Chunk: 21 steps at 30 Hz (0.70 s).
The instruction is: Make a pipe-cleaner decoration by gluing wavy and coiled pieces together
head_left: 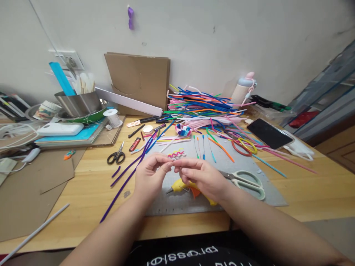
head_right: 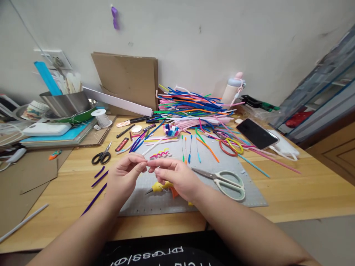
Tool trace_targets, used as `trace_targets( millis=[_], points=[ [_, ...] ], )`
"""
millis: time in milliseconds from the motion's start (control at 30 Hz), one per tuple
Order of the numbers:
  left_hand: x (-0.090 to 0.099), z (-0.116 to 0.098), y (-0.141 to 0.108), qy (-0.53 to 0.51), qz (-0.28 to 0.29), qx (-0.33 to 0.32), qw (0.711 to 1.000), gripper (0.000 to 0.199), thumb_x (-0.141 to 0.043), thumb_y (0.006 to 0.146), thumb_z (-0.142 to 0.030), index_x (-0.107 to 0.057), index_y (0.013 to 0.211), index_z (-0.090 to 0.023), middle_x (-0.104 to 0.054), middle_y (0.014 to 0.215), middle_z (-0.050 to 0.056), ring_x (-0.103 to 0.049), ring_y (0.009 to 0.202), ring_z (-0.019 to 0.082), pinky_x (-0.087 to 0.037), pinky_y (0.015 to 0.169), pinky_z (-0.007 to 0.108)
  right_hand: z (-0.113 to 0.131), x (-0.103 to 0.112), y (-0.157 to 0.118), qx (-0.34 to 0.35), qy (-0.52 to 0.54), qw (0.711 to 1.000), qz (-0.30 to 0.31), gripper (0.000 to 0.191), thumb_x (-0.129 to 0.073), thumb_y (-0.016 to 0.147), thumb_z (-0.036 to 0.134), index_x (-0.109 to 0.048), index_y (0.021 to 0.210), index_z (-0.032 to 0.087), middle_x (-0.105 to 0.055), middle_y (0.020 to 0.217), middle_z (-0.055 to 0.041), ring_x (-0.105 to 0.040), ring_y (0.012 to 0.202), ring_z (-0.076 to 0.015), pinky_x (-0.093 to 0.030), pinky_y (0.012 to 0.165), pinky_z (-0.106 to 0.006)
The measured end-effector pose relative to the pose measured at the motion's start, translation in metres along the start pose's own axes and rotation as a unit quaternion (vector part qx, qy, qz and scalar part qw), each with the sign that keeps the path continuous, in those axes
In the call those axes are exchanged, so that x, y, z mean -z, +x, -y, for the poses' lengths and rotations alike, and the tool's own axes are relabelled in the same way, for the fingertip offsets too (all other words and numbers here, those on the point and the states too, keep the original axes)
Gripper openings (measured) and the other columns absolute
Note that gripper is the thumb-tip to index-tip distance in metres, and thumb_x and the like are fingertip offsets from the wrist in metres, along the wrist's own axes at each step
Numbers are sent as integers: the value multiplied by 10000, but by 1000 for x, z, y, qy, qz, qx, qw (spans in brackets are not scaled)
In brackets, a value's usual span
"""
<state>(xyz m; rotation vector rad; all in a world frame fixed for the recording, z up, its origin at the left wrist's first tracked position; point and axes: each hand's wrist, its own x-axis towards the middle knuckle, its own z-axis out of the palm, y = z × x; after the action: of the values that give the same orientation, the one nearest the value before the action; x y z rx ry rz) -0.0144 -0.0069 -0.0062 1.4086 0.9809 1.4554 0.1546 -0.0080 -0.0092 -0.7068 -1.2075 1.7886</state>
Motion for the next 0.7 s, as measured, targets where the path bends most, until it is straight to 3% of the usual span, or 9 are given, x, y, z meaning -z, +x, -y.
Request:
trace_targets(
  millis=[133, 367, 567, 700],
  points=[
    [0, 1, -1, 6, -3, 4, 1000, 87, -657, 786, -226, -634, 717, -177, -603, 683, 6, -560, 635, 136, -459, 630, 265, 0, 2, 2, -45, 92, 994, 40, 266, -662, 765, 272, -716, 1017, 206, -598, 881, -23, -465, 587, -69, -381, 514, -212],
    [-1, 6, 4, -16, 25, 58, 998, 225, -544, 877, -367, -522, 750, -183, -573, 626, -17, -530, 563, 119, -423, 561, 247, 3, 4, 3, -58, 134, 988, 49, 335, -712, 744, 311, -669, 1056, 198, -577, 887, -5, -470, 592, -63, -371, 519, -197],
    [-3, -2, -1, -114, 134, 66, 982, 320, -477, 904, -428, -470, 692, -188, -535, 661, -5, -505, 564, 121, -403, 570, 267, 3, -1, 4, -10, 50, 999, -5, 319, -780, 686, 314, -540, 863, 203, -514, 735, 50, -433, 564, -64, -348, 504, -185],
    [-2, -1, -2, -173, 176, 95, 964, 229, -578, 860, -392, -582, 783, -176, -538, 633, -9, -494, 537, 106, -373, 524, 239, -1, -2, 5, 38, -26, 999, -23, 351, -784, 677, 318, -480, 820, 216, -477, 717, 52, -475, 641, -101, -421, 588, -229]
  ],
)
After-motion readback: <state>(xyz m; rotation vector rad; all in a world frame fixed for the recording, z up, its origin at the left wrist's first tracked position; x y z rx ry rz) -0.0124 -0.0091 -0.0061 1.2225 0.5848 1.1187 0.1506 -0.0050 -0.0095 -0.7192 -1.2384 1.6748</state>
